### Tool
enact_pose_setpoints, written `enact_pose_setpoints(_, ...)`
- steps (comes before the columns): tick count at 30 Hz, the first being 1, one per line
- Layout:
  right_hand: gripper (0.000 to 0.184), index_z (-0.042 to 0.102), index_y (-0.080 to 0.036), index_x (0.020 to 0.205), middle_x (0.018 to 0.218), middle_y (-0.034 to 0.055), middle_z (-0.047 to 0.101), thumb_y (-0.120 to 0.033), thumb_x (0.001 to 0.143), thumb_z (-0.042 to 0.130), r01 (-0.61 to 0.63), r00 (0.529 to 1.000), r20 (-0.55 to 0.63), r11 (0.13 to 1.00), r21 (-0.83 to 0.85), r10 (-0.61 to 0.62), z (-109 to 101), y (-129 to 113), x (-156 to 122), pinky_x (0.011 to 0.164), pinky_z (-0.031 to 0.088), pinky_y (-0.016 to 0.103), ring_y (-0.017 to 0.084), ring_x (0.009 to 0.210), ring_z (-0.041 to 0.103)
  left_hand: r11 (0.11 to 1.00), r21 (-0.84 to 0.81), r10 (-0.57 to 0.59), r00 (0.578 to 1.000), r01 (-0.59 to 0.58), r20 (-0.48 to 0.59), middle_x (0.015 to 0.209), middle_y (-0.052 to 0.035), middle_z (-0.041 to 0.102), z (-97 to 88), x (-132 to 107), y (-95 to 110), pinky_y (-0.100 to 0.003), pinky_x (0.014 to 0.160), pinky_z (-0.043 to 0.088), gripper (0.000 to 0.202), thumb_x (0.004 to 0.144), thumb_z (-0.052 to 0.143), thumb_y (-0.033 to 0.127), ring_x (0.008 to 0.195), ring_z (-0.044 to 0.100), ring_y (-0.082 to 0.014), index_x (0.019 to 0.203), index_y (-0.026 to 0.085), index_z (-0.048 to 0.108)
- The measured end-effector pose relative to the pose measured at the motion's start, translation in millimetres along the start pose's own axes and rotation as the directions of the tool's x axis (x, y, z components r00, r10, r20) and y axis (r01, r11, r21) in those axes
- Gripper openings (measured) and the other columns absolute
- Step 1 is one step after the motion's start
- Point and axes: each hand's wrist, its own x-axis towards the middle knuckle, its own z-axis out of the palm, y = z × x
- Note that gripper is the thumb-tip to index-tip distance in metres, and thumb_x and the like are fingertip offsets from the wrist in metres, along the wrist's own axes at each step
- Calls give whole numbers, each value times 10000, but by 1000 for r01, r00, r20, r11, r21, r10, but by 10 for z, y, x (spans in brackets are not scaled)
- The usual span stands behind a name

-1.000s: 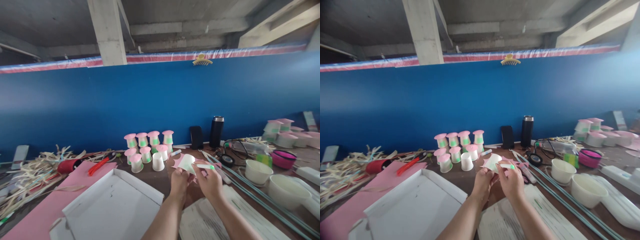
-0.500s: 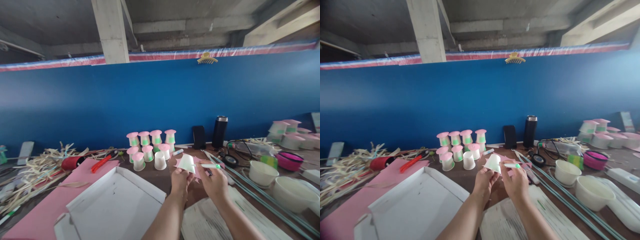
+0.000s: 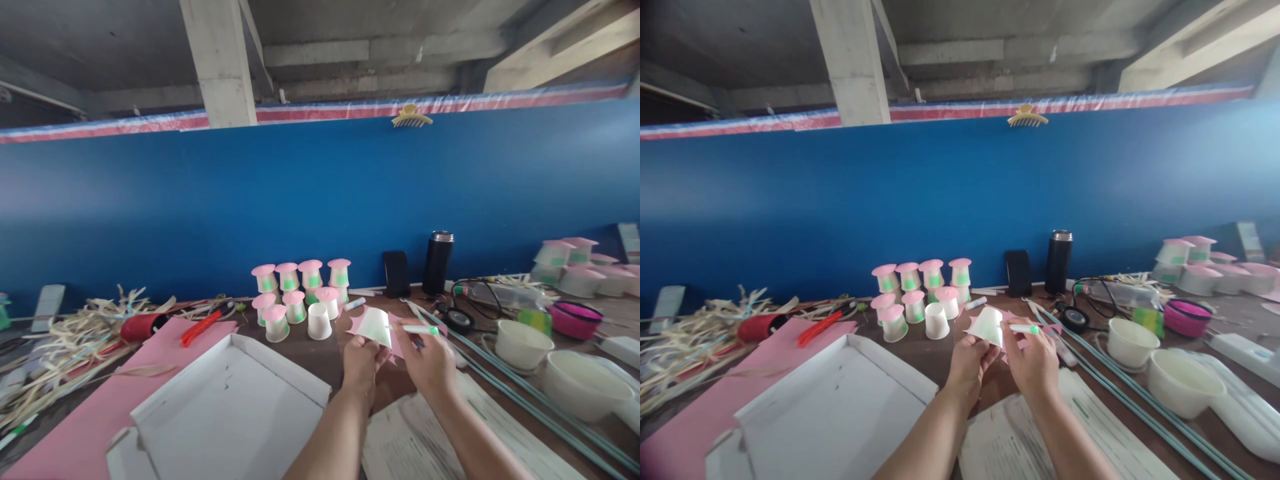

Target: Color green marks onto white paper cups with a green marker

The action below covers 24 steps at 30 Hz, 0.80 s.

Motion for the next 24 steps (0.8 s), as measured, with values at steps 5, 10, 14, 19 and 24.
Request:
enact_pose_setpoints(5, 310, 647, -235, 840, 778, 16, 682, -492, 823, 476, -2, 1000, -2, 1000, -20, 2, 9, 11, 9, 712, 389, 295, 175, 693, 603, 999, 31, 12, 1000, -12, -2, 664, -40, 596, -9, 25, -27, -302, 749, 546, 122, 641, 652, 60, 665, 605, -130, 617, 132, 557)
enact_pose_setpoints(10, 322, 642, -232, 852, 770, 19, 679, -505, 820, 477, -21, 1000, 3, 999, -38, 21, 10, 16, 17, 705, 387, 296, 182, 698, 598, 997, 72, 27, 1000, -28, 4, 611, -29, 577, -1, 21, -29, -306, 734, 535, 172, 640, 659, 99, 631, 609, -139, 551, 146, 520)
enact_pose_setpoints(14, 324, 639, -232, 844, 756, 16, 677, -509, 821, 474, -41, 999, 23, 998, -42, 42, 1, 10, 21, 699, 386, 296, 180, 686, 594, 995, 92, 38, 999, -40, 25, 626, -30, 585, -1, 16, -26, -319, 735, 527, 137, 636, 658, 117, 654, 616, -155, 572, 147, 540)
enact_pose_setpoints(19, 345, 649, -225, 852, 756, 29, 677, -517, 818, 467, -50, 998, 43, 997, -51, 52, 9, 39, 14, 691, 391, 302, 189, 684, 591, 993, 106, 54, 998, -57, 34, 599, -18, 575, -5, 18, -34, -320, 738, 519, 160, 619, 672, 138, 657, 605, -157, 549, 158, 530)
enact_pose_setpoints(24, 348, 648, -224, 853, 734, 29, 663, -518, 809, 468, -71, 994, 75, 996, -52, 74, 27, 45, 3, 687, 400, 303, 194, 685, 580, 993, 101, 52, 997, -57, 52, 624, -20, 578, -13, 23, -39, -314, 767, 509, 131, 623, 662, 140, 685, 602, -151, 575, 155, 541)
